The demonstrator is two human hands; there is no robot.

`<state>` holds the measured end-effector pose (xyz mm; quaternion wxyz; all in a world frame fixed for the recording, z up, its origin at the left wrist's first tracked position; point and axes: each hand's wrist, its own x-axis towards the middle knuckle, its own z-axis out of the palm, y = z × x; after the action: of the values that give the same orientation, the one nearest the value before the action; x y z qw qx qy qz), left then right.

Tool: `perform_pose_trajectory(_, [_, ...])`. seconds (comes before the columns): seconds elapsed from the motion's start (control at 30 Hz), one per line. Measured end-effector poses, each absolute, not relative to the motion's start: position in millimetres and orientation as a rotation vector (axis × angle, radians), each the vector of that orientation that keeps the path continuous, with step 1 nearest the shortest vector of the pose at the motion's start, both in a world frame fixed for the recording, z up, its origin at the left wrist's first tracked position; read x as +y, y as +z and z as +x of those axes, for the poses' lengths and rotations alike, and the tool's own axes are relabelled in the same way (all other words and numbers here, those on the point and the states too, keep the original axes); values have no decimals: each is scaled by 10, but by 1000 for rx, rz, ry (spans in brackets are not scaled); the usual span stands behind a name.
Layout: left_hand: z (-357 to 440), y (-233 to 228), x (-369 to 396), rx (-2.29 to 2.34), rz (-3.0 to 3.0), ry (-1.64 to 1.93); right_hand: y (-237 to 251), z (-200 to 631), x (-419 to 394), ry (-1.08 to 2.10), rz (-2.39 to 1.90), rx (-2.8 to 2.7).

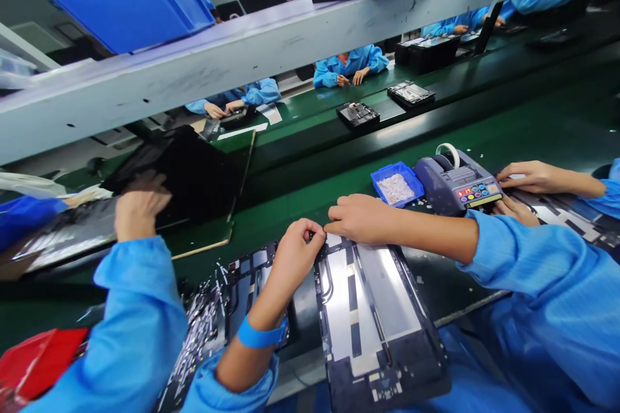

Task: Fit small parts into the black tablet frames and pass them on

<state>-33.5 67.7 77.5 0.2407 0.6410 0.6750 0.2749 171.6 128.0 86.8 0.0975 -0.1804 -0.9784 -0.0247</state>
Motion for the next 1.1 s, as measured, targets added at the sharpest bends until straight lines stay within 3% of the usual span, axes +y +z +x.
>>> perform_pose_trajectory(0.37, [-307, 614, 754, 1638, 1238, 929, 815, 1728, 1280, -87, -538, -2872])
perform_pose_trajectory(1.1, [-285, 618, 757, 1577, 1264, 971, 782, 1752, 1252, -183, -524, -2871])
